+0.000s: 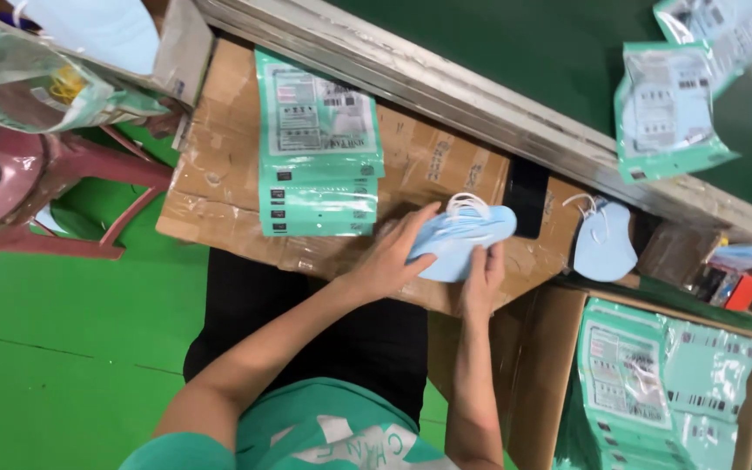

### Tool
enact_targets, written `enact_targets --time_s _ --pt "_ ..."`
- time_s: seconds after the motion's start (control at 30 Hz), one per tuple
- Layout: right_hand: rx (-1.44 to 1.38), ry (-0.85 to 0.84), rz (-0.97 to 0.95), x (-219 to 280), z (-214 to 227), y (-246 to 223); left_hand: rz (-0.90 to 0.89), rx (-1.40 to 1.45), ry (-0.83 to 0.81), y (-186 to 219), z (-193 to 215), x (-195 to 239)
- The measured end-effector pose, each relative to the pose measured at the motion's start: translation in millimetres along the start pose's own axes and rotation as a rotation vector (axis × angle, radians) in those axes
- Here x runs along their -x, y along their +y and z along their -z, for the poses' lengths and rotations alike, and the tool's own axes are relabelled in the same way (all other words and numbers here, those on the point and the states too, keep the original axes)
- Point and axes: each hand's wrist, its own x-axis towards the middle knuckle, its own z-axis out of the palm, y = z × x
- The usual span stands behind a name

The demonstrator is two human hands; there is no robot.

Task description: The recorder is packing stacks of blue medical face masks into plastic pouches at a conveyor belt workstation.

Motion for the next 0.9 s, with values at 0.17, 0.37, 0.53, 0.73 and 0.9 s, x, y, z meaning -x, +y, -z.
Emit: enact_targets --time_s 0.17,0.37,0.53,0.73,0.9 --pt "-0.467 0.122 -0.211 -26 -17 -11 -0.308 -0.613 0.130 -25 92 -16" --pt "-0.602 -0.029 -0.314 -50 -92 -99 -0.230 -0.952 -0.021 -66 125 -33" --pt "-0.484 -0.173 -0.416 -51 -135 -94 -0.231 -0.979 -0.077 -75 123 -38" --pt "-0.285 -0.258 -0.122 -49 -145 -119 -0.347 -0.604 0.219 -30 118 -31" --pt "-0.058 -0.373 -0.096 -39 -112 -82 -0.394 -0.567 0.253 -17 111 -18"
